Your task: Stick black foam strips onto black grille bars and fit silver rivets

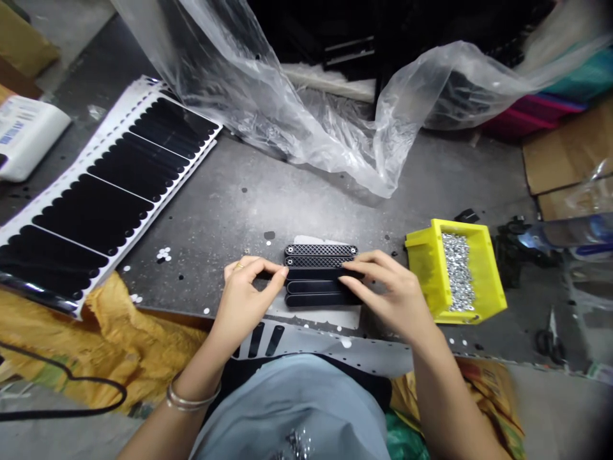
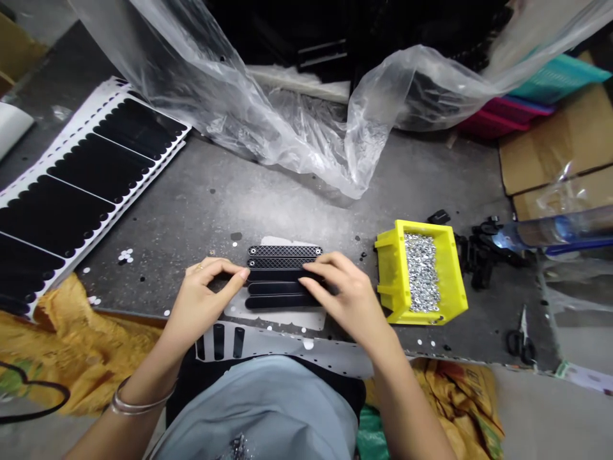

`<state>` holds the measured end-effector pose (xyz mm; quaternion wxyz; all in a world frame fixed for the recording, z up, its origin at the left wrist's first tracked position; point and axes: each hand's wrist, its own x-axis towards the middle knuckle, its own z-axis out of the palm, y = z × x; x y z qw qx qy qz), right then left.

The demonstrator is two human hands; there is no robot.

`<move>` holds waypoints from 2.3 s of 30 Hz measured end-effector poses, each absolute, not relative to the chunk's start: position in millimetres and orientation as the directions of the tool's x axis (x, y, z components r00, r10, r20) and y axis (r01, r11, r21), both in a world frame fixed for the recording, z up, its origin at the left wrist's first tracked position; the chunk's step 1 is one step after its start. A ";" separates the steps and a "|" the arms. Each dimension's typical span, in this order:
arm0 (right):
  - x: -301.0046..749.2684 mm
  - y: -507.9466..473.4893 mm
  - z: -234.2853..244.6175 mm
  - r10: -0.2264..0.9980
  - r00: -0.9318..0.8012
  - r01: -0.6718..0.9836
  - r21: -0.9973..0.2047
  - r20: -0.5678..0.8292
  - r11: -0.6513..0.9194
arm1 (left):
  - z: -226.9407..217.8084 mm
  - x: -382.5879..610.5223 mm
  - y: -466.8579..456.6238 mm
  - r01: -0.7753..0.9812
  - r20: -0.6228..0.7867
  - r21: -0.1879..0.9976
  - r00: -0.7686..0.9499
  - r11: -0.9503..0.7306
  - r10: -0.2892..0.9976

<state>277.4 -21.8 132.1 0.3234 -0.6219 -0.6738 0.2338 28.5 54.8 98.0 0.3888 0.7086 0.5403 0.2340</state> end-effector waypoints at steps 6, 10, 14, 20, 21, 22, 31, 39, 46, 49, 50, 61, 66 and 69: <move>292.4 -27.4 121.3 0.989 0.129 0.554 -0.833 0.073 -0.011 | 98.6 29.0 54.9 0.574 -0.074 0.810 0.300 -0.118 0.951; 290.4 -26.3 119.9 0.993 0.098 0.541 -0.841 0.068 0.004 | 98.3 28.5 54.8 0.578 -0.082 0.809 0.293 -0.108 0.952; 293.6 -27.0 119.6 0.996 0.072 0.546 -0.838 0.057 0.008 | 96.3 27.7 56.6 0.579 -0.076 0.806 0.308 -0.123 0.948; 291.7 -34.9 108.5 0.964 0.029 0.785 -0.603 0.263 0.141 | 96.1 30.5 49.9 0.605 -0.027 0.774 0.325 -0.186 0.945; 290.1 -37.3 106.8 0.948 0.031 0.833 -0.532 0.318 0.152 | 96.7 29.1 51.8 0.616 -0.011 0.757 0.349 -0.220 0.937; 288.4 -39.9 105.7 0.928 0.041 0.864 -0.481 0.369 0.153 | 97.5 25.7 56.8 0.627 0.007 0.735 0.375 -0.259 0.927; 272.1 -69.6 106.3 0.778 0.236 0.834 -0.533 0.582 0.145 | 123.5 -81.0 170.3 0.956 0.118 0.294 -0.016 -0.020 0.993; 268.4 -86.7 98.3 0.818 0.222 0.800 -0.579 0.531 0.159 | 139.2 -107.5 172.8 0.946 0.021 0.305 0.113 -0.114 0.993; 272.7 -111.4 103.7 0.808 0.311 0.732 -0.669 0.501 0.133 | 150.3 -88.2 143.9 0.951 0.250 0.299 -0.001 -0.076 0.968; 277.5 -127.0 109.5 0.839 0.430 0.487 -0.868 0.333 0.095 | 144.8 -62.9 66.7 0.917 0.403 0.288 0.145 -0.276 0.904; 279.6 -131.4 111.4 0.864 0.441 0.326 -0.940 0.243 0.098 | 138.6 -53.1 33.7 0.840 0.511 0.247 0.310 -0.483 0.801; 294.9 -156.8 97.7 0.899 0.437 0.227 -0.970 0.023 -0.086 | 94.9 35.7 -78.9 0.335 0.288 0.425 0.830 -0.841 0.477; 279.1 -158.6 105.0 0.861 0.445 0.419 -0.907 0.245 0.042 | 135.6 107.8 -28.3 0.244 0.190 0.819 0.738 -0.519 0.647; 274.0 -153.0 106.3 0.751 0.472 0.576 -0.806 0.463 0.135 | 141.0 137.1 -19.5 0.167 0.080 0.928 0.785 -0.334 0.614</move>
